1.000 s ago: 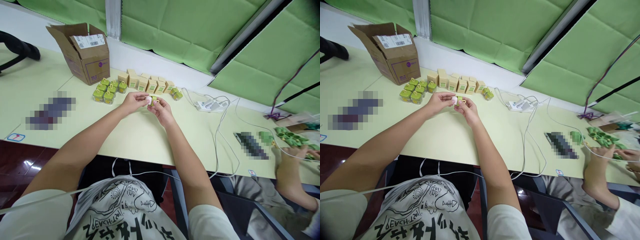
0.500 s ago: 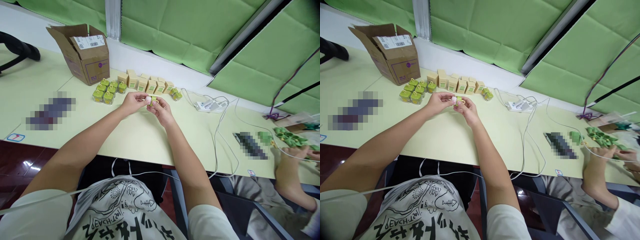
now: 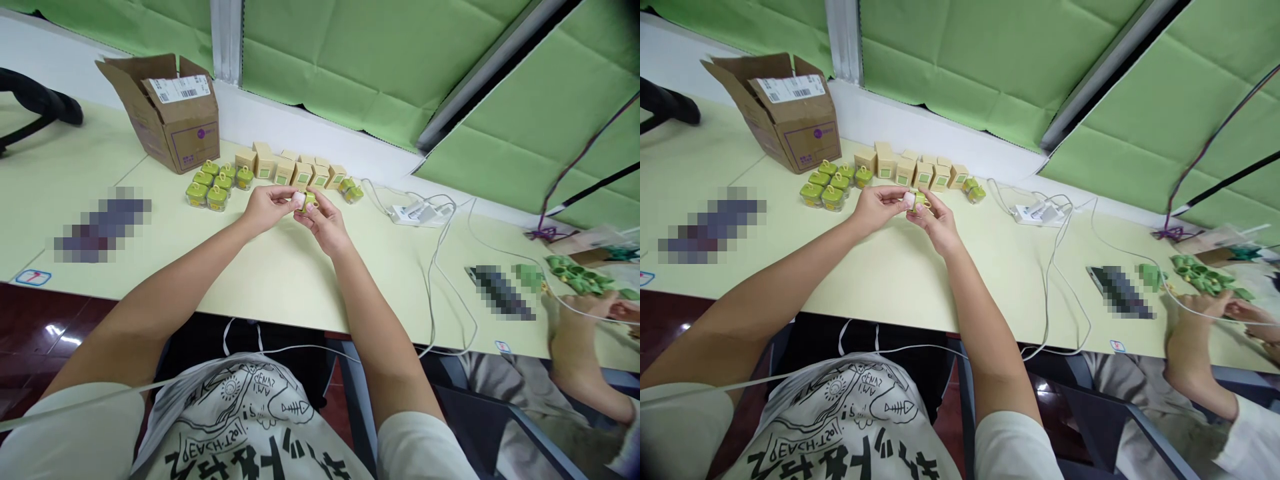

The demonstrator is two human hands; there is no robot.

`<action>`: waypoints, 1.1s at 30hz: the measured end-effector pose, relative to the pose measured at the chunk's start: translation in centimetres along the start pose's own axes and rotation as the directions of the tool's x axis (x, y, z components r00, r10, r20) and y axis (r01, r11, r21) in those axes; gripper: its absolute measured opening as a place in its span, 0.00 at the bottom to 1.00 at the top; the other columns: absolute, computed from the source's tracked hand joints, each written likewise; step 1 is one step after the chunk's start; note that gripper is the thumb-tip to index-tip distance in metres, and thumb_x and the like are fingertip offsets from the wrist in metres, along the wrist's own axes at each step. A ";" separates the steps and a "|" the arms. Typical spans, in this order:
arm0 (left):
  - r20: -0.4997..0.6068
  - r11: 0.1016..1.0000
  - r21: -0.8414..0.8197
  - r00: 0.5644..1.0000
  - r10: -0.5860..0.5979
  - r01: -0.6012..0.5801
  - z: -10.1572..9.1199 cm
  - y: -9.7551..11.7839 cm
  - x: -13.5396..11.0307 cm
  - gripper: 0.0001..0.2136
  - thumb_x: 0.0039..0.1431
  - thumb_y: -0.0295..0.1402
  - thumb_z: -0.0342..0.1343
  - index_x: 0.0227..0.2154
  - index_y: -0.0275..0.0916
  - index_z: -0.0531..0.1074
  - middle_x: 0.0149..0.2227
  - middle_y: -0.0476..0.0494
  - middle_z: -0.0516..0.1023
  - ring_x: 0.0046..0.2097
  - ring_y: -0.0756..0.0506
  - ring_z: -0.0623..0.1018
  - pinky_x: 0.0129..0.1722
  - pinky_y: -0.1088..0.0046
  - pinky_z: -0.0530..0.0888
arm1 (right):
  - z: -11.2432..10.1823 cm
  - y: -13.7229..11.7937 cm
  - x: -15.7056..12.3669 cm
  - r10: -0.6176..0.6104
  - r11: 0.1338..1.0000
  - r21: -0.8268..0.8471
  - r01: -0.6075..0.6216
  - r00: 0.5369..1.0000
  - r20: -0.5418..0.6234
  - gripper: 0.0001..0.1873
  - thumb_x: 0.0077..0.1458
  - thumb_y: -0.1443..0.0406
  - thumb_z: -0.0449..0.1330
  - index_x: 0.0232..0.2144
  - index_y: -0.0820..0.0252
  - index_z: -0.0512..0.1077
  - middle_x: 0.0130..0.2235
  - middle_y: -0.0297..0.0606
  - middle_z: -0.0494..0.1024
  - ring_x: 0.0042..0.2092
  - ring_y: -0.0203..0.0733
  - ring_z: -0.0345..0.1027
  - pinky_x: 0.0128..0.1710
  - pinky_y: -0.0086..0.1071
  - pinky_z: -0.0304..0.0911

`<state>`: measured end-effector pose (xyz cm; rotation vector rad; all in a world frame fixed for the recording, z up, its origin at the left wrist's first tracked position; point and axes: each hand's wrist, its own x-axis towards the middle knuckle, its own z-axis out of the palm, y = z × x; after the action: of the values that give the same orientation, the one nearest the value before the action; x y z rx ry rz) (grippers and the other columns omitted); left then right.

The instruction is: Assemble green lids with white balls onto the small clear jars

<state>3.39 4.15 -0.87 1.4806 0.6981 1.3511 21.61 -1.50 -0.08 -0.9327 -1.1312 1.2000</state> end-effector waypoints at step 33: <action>0.471 0.566 0.348 0.661 0.584 -0.747 -1.3 0.3 -0.5 0.20 0.76 0.32 0.56 0.67 0.41 0.76 0.67 0.33 0.80 0.68 0.38 0.80 0.69 0.54 0.79 | -3.0 -1.3 0.2 0.013 0.999 0.046 -0.023 0.975 0.222 0.35 0.50 0.50 0.82 0.58 0.46 0.79 0.46 0.31 0.88 0.41 0.37 0.85 0.49 0.34 0.84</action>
<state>1.99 3.95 -0.93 2.5379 0.2707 1.4850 24.78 -1.44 0.58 -0.7877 -1.2666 1.3660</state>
